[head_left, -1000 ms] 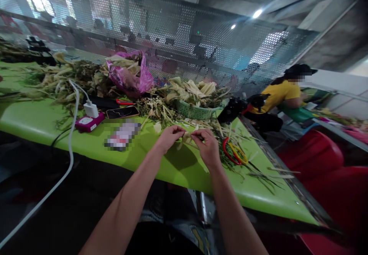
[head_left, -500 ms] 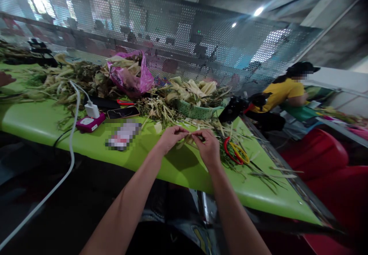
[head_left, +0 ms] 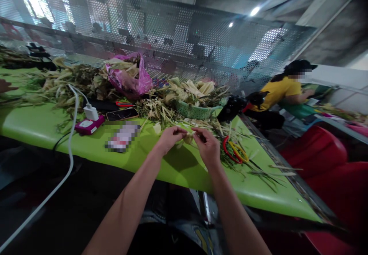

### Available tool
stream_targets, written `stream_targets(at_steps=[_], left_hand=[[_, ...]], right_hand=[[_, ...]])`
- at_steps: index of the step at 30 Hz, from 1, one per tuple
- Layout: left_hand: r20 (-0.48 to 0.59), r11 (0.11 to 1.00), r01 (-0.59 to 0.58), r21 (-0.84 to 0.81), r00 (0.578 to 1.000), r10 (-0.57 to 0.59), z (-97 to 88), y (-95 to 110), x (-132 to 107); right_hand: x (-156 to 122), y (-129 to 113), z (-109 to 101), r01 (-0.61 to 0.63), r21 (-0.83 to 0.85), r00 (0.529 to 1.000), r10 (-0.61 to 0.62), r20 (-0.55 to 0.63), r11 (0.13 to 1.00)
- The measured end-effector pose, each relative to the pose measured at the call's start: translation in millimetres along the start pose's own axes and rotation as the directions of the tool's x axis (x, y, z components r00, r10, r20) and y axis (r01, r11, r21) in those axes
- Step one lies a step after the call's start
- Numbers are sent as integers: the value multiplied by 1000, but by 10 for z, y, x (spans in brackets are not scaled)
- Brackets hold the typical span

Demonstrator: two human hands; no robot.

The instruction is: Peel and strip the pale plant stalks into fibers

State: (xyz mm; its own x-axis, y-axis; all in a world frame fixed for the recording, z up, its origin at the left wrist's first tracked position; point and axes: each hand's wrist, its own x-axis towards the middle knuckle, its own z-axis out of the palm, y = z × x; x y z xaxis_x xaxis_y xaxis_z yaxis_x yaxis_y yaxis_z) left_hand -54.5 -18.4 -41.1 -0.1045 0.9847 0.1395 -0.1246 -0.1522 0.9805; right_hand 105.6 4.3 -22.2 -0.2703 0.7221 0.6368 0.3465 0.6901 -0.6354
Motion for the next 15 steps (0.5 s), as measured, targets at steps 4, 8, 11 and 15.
stream_targets(at_steps=[4,8,11,15], left_hand=[[21,1000,16,-5,1000,-16,14,27,-20],[11,999,30,26,999,-30,13,58,-26],[9,997,3,80,1000,-3,16,60,-20],[-52,983,-87,159,994,96,24,20,10]], right_hand=[[1,-18,24,-13,8,1000,13,4,1000],[3,-21,21,-3,5,1000,3,-27,1000],[-1,-24,16,0,0,1000,0,-31,1000],[6,-50,-8,-7,-18,1000,7,-2,1000]])
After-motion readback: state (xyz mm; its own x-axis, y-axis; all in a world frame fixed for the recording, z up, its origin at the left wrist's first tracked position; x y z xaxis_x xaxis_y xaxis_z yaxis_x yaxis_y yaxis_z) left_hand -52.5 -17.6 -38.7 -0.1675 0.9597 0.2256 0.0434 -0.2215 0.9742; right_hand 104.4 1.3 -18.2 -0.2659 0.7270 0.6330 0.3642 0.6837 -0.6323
